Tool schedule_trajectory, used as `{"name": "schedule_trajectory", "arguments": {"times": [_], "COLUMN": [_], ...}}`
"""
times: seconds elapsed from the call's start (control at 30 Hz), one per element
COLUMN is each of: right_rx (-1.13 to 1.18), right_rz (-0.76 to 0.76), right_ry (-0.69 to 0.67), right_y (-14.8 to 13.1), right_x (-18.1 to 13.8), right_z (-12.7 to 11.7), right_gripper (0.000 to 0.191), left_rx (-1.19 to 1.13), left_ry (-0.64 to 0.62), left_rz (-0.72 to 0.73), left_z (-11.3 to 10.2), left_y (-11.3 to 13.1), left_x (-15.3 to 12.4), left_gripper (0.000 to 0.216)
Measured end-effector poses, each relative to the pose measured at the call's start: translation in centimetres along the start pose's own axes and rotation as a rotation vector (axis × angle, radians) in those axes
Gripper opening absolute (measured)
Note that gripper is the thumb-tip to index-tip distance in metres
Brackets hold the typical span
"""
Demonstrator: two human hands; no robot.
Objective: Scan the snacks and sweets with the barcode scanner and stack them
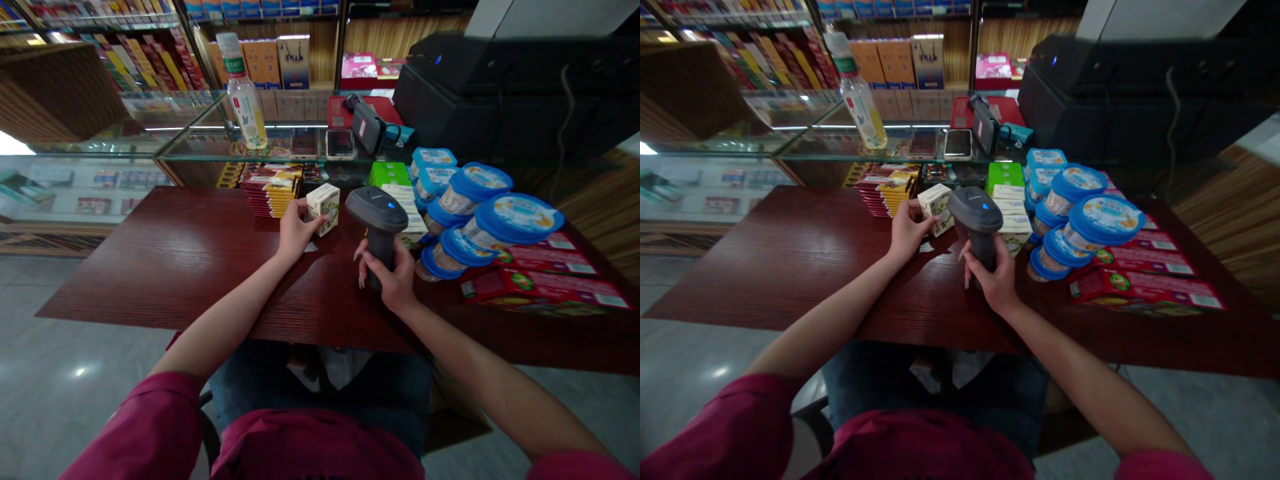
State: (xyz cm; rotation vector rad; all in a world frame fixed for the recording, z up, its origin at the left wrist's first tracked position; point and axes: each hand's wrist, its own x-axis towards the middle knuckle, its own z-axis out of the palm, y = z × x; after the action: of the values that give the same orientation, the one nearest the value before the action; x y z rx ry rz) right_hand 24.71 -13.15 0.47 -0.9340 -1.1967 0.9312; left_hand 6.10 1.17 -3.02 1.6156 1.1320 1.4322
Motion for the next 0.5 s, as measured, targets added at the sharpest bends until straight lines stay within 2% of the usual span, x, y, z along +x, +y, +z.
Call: {"name": "schedule_trajectory", "arguments": {"times": [0.07,0.27,0.43,0.5], "right_rx": [0.004,-0.01,-0.005,-0.016], "right_rz": [-0.005,-0.031,-0.046,-0.039], "right_ry": [0.003,0.018,0.028,0.025], "right_y": [0.1,0.2,0.2,0.1], "right_x": [0.1,0.2,0.1,0.0], "right_z": [-0.1,-0.3,-0.3,-0.2], "right_gripper": [0.026,0.025,0.023,0.023], "left_rx": [0.079,-0.024,-0.192,-0.267], "left_ry": [-0.032,-0.4,-0.565,-0.532], "left_rz": [0.083,0.2,0.042,-0.042], "left_z": [-0.2,-2.2,-2.0,-1.2], "left_y": [0.3,0.3,0.0,0.3], "left_x": [-0.3,0.5,1.6,1.5], "left_gripper": [0.052,0.098,0.085,0.08]}}
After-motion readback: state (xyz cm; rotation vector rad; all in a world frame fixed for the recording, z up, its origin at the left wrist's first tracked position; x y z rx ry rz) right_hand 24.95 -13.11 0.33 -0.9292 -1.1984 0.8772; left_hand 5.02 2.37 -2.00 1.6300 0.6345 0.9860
